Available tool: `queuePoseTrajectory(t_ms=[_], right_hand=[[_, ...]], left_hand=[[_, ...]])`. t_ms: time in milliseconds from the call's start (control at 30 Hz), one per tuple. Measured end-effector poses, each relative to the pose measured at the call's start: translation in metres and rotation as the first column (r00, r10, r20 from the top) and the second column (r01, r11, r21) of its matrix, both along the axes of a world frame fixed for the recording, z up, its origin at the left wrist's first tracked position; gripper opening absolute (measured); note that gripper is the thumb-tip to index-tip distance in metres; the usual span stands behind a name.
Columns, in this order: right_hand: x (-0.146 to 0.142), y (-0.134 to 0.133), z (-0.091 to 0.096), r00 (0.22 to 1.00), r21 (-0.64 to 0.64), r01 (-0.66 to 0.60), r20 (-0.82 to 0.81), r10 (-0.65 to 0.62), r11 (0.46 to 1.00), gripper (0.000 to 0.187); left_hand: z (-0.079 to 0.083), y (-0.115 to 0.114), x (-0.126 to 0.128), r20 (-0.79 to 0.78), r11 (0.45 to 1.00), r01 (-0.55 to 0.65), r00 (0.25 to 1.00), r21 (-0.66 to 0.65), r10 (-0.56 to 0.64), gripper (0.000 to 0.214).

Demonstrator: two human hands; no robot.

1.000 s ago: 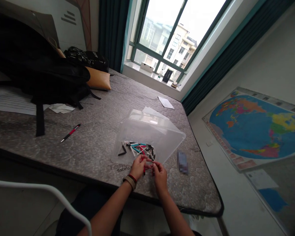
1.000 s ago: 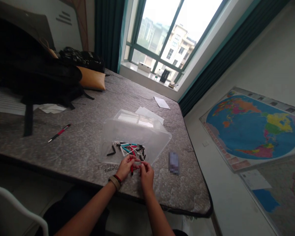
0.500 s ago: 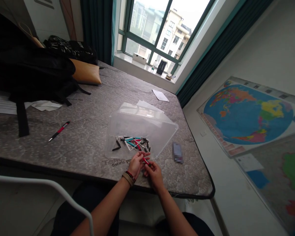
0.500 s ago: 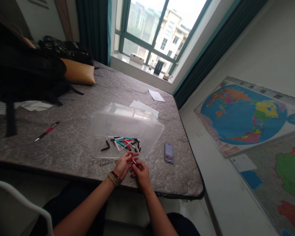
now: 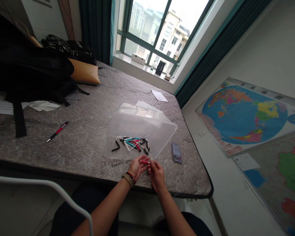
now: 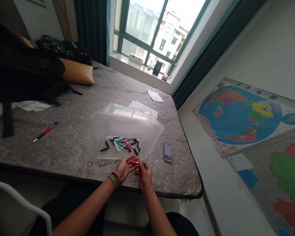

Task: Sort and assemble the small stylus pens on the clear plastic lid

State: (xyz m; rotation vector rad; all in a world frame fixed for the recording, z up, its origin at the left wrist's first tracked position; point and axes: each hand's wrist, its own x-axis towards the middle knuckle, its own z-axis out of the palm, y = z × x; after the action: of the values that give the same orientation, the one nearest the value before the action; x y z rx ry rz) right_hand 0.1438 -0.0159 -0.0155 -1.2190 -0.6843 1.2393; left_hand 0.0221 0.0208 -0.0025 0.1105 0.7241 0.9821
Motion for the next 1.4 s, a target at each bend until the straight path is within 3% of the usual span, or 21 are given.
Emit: queuePoseTrajectory(t_ms=[133,267,400,533,667,733,867,1000,1167,1400], right_hand=[[-0.002,-0.003,0.017,0.97,0.009,-0.07,0.235,0.066,0.998,0.033],[-0.005,-0.007,0.055,0.832,0.104,-0.177,0.547,0.092,0.979,0.026],[-0.005,-0.001,0.088,0.744,0.171,-0.137,0.668,-0.013,0.976,0.024],[-0.005,0.016,0.104,0.692,0.161,-0.153,0.722,-0.011,0.975,0.031],[-0.011,0.029,0.102,0.729,0.243,-0.096,0.678,-0.098,0.965,0.055],[-0.014,0.028,0.095,0.712,0.234,-0.118,0.698,-0.082,0.965,0.05],[-0.021,0.016,0.074,0.556,0.143,-0.26,0.831,0.027,0.955,0.024],[-0.026,0.008,0.056,0.392,0.035,-0.345,0.913,0.111,0.938,0.013],[-0.023,0.017,0.05,0.333,-0.039,-0.404,0.924,0.186,0.914,0.009],[-0.015,0.025,0.058,0.282,-0.107,-0.47,0.923,0.263,0.876,0.017]], left_hand=[[-0.001,0.001,0.0,0.017,1.0,-0.026,0.999,-0.013,0.027,0.022],[0.002,0.002,-0.002,0.048,0.999,-0.02,0.999,-0.044,0.022,0.022],[0.005,0.003,-0.004,0.074,0.997,0.005,0.997,-0.081,0.001,0.021],[0.005,0.003,-0.005,0.094,0.996,0.009,0.996,-0.091,0.0,0.022],[0.005,0.004,-0.007,0.128,0.996,-0.013,0.991,-0.087,0.025,0.026],[0.006,0.004,-0.007,0.142,0.996,-0.012,0.99,-0.084,0.024,0.025],[0.009,0.003,-0.007,0.168,0.998,-0.018,0.986,-0.053,0.026,0.029],[0.016,0.001,-0.004,0.209,0.999,-0.041,0.977,-0.005,0.041,0.042],[0.021,0.001,-0.002,0.227,0.998,-0.055,0.972,-0.003,0.055,0.041],[0.007,0.004,0.0,0.211,0.999,-0.038,0.977,0.026,0.032,0.028]])
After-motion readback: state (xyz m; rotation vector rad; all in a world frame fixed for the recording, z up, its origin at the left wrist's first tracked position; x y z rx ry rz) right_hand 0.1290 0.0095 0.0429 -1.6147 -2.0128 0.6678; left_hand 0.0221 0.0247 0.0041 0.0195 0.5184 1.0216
